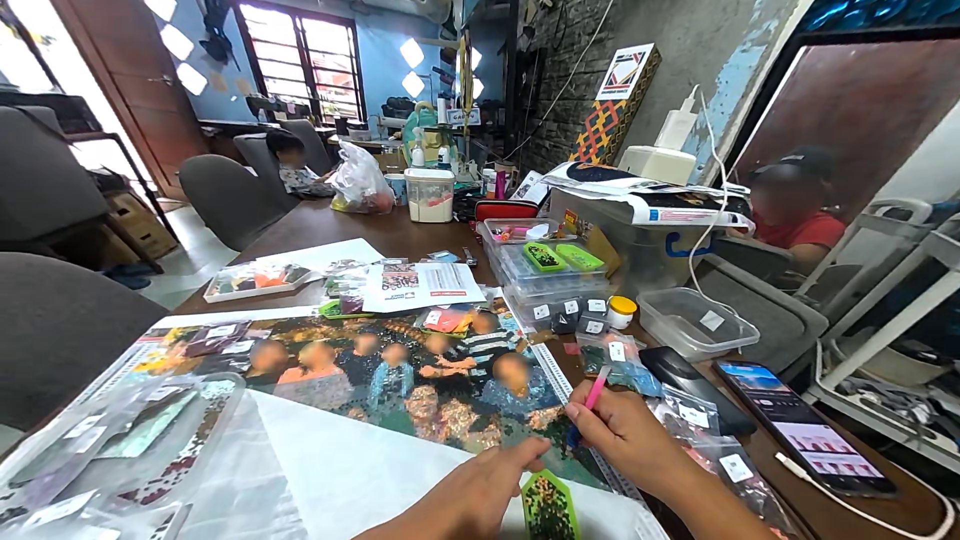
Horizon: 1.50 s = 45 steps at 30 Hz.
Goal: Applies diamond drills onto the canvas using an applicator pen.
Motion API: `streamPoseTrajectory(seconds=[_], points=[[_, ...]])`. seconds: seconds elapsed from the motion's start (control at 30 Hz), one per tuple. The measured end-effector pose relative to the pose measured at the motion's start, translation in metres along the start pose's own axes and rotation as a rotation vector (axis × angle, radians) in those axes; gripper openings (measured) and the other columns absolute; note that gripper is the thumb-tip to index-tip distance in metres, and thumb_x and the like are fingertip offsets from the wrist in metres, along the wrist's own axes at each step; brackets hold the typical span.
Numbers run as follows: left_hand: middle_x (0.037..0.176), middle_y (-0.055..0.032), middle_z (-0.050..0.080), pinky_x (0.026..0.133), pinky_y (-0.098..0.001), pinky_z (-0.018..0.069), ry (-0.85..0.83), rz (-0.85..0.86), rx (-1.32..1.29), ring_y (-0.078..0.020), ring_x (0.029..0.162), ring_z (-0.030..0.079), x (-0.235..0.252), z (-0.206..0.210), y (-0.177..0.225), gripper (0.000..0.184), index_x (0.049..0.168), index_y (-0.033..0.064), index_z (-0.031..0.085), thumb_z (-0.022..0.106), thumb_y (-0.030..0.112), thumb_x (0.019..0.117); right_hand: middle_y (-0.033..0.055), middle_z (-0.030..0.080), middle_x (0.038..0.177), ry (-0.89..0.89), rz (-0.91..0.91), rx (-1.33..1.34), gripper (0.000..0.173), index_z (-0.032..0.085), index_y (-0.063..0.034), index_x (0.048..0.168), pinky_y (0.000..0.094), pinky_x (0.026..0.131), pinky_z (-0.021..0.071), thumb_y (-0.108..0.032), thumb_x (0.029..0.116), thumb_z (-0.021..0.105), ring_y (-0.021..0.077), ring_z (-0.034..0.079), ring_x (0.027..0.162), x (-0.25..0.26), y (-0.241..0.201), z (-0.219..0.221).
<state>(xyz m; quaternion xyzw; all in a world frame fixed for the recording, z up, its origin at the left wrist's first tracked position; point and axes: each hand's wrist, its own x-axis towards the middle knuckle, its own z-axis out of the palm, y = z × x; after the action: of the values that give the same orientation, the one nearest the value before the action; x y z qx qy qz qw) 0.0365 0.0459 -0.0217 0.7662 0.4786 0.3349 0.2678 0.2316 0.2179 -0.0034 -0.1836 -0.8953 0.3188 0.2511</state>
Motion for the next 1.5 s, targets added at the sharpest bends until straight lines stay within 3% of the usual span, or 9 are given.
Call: streamPoseTrajectory(seconds=[0.23, 0.33, 0.47, 0.73, 1.5], points=[[0.133, -0.0257, 0.062, 0.093, -0.0488, 0.0515, 0.002, -0.01, 0.002, -0.0353, 0.106, 0.064, 0.001, 0.0, 0.001, 0.107, 0.152, -0.0078, 0.034, 0.092, 0.028, 0.0693, 0.0019, 0.053, 0.069, -0.142, -0.097, -0.044, 0.031, 0.061, -0.0045, 0.098, 0.021, 0.057, 0.0424, -0.027, 0.1076, 0.043, 0.0052, 0.049, 0.06, 0.0, -0.001, -0.007], [0.135, -0.0254, 0.061, 0.094, -0.0488, 0.0511, -0.018, -0.041, -0.012, -0.0352, 0.109, 0.064, 0.002, -0.002, 0.003, 0.107, 0.153, -0.007, 0.034, 0.092, 0.024, 0.0689, 0.0028, 0.055, 0.069, -0.101, -0.128, -0.047, 0.032, 0.062, -0.0038, 0.099, 0.0211, 0.058, 0.0459, -0.028, 0.1082, 0.043, 0.0054, 0.053, 0.06, -0.001, 0.003, -0.007], [0.134, -0.0253, 0.061, 0.093, -0.0483, 0.0518, -0.007, -0.042, -0.01, -0.0351, 0.107, 0.064, 0.003, -0.001, 0.003, 0.11, 0.154, -0.0067, 0.03, 0.093, 0.024, 0.0688, -0.0009, 0.057, 0.07, 0.069, -0.222, 0.038, 0.037, 0.062, -0.0048, 0.093, 0.0141, 0.058, 0.0471, -0.032, 0.1091, 0.043, -0.0025, 0.054, 0.061, -0.001, 0.005, -0.005], [0.135, -0.0236, 0.06, 0.089, -0.0453, 0.0528, -0.013, -0.063, -0.012, -0.0312, 0.102, 0.064, 0.005, -0.001, 0.0, 0.111, 0.155, -0.005, 0.028, 0.092, 0.026, 0.0696, 0.0041, 0.057, 0.073, -0.041, -0.394, 0.178, 0.035, 0.058, -0.003, 0.095, 0.0142, 0.059, 0.0465, -0.03, 0.1111, 0.042, 0.0002, 0.054, 0.063, -0.003, -0.006, 0.014], [0.12, -0.0241, 0.063, 0.089, -0.0487, 0.0529, 0.018, -0.017, 0.034, -0.034, 0.099, 0.064, 0.005, 0.001, -0.003, 0.101, 0.148, -0.0052, 0.037, 0.091, 0.03, 0.0704, 0.0066, 0.059, 0.076, -0.084, -0.41, 0.174, 0.031, 0.056, -0.0022, 0.097, 0.0155, 0.061, 0.0499, -0.027, 0.1109, 0.044, 0.0028, 0.058, 0.066, -0.003, -0.009, 0.025]])
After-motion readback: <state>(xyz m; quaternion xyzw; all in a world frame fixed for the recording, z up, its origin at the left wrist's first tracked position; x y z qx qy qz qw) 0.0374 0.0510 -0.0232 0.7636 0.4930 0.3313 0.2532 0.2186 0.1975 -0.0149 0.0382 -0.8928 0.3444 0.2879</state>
